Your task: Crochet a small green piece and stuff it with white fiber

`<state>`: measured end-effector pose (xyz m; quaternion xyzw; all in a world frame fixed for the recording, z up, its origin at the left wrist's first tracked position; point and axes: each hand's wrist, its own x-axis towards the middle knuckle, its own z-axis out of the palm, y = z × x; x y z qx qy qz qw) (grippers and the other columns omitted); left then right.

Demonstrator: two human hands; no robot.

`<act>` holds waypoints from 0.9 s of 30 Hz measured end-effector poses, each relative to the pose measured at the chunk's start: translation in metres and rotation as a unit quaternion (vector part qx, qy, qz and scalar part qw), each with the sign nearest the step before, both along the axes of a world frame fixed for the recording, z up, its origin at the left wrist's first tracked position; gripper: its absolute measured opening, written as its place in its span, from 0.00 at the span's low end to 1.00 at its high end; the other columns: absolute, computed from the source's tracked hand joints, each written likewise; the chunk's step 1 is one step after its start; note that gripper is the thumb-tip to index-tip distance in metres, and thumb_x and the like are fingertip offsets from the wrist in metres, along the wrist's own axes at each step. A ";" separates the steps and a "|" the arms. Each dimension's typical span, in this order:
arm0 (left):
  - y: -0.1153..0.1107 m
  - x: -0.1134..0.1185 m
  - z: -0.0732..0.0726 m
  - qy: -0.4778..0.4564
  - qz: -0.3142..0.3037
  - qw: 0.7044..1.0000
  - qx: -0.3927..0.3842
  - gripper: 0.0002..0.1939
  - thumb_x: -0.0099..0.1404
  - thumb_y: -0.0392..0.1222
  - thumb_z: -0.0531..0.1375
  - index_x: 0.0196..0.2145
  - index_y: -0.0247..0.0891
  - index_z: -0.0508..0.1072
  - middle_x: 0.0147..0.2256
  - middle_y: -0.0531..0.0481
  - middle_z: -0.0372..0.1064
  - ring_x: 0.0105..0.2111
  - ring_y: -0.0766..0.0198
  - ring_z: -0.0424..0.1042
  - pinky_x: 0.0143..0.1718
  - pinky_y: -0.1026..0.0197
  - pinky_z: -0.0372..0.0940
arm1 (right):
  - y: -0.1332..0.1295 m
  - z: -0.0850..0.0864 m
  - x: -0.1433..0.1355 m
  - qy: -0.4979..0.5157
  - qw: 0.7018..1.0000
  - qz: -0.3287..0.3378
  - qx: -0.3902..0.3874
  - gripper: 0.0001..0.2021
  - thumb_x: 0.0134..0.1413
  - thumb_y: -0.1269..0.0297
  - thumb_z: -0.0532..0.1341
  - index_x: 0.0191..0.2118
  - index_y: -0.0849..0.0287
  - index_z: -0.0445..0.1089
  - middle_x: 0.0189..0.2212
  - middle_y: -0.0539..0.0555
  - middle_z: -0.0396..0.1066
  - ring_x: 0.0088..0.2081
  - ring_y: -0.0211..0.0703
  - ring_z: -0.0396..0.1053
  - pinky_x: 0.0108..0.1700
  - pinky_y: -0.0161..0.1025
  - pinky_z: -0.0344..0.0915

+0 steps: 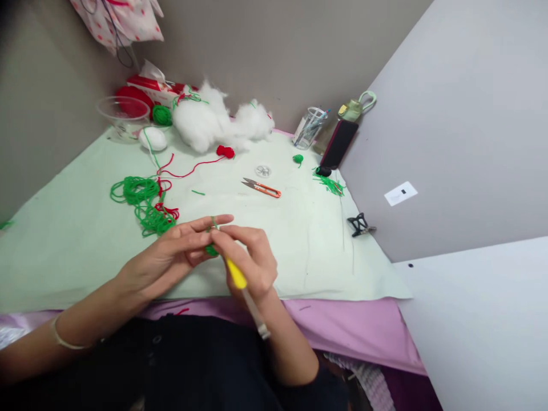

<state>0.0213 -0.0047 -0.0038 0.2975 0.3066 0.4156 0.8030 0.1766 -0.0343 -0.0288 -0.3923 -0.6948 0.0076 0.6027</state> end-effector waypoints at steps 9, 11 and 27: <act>-0.003 -0.002 -0.003 0.044 -0.003 0.992 0.121 0.18 0.62 0.39 0.70 0.50 0.46 0.82 0.36 0.52 0.71 0.39 0.68 0.69 0.44 0.67 0.64 | 0.005 0.011 0.004 0.244 0.936 0.168 -0.189 0.07 0.65 0.65 0.63 0.41 0.51 0.80 0.37 0.52 0.79 0.39 0.42 0.76 0.40 0.41 0.73; -0.005 -0.003 -0.003 0.068 -0.007 0.986 0.150 0.19 0.63 0.40 0.70 0.52 0.47 0.81 0.36 0.53 0.70 0.39 0.68 0.69 0.45 0.66 0.64 | 0.006 0.008 0.004 0.257 0.930 0.161 -0.206 0.07 0.65 0.64 0.63 0.42 0.51 0.80 0.37 0.52 0.79 0.38 0.41 0.75 0.40 0.39 0.72; -0.010 -0.009 0.004 0.216 0.030 0.935 0.279 0.21 0.64 0.37 0.67 0.55 0.45 0.76 0.36 0.55 0.68 0.39 0.70 0.70 0.46 0.67 0.66 | 0.006 0.013 0.012 0.306 0.893 0.226 -0.241 0.08 0.70 0.61 0.58 0.41 0.54 0.74 0.33 0.50 0.78 0.34 0.38 0.74 0.38 0.37 0.71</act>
